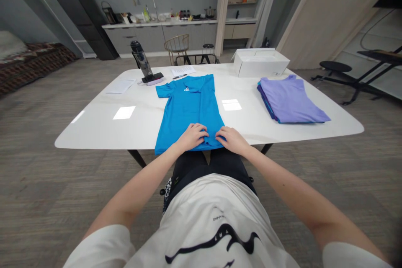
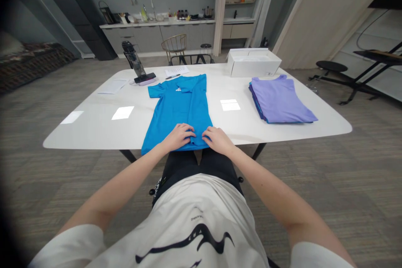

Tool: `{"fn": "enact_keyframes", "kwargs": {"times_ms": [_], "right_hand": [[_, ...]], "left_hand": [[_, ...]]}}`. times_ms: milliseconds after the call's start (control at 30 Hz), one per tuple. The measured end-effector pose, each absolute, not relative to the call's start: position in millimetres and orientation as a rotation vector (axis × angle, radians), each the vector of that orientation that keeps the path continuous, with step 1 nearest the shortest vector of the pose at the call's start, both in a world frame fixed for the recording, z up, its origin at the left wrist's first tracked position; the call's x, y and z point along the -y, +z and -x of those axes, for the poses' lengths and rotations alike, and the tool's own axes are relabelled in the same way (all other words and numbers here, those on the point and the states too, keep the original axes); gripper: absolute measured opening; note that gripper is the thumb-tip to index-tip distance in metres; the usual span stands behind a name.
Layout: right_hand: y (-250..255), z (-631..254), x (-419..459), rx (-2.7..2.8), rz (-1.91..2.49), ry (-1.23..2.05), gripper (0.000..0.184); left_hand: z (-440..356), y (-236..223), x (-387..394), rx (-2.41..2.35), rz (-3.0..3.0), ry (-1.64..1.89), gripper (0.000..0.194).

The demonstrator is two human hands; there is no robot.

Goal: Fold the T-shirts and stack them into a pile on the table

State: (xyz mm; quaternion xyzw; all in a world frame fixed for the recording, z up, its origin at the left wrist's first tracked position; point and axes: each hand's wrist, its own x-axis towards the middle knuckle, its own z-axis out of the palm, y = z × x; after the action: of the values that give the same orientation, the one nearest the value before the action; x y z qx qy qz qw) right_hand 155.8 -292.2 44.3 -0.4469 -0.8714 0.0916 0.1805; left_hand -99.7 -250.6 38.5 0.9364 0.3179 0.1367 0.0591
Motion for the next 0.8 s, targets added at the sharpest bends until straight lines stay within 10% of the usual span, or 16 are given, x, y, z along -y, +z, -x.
{"fn": "enact_keyframes", "kwargs": {"times_ms": [800], "right_hand": [[37.4, -153.1, 319.7, 2.126, 1.903, -0.018, 0.039]], "left_hand": [[100.5, 46.4, 270.5, -0.964, -2.554, 0.898, 0.021]]}}
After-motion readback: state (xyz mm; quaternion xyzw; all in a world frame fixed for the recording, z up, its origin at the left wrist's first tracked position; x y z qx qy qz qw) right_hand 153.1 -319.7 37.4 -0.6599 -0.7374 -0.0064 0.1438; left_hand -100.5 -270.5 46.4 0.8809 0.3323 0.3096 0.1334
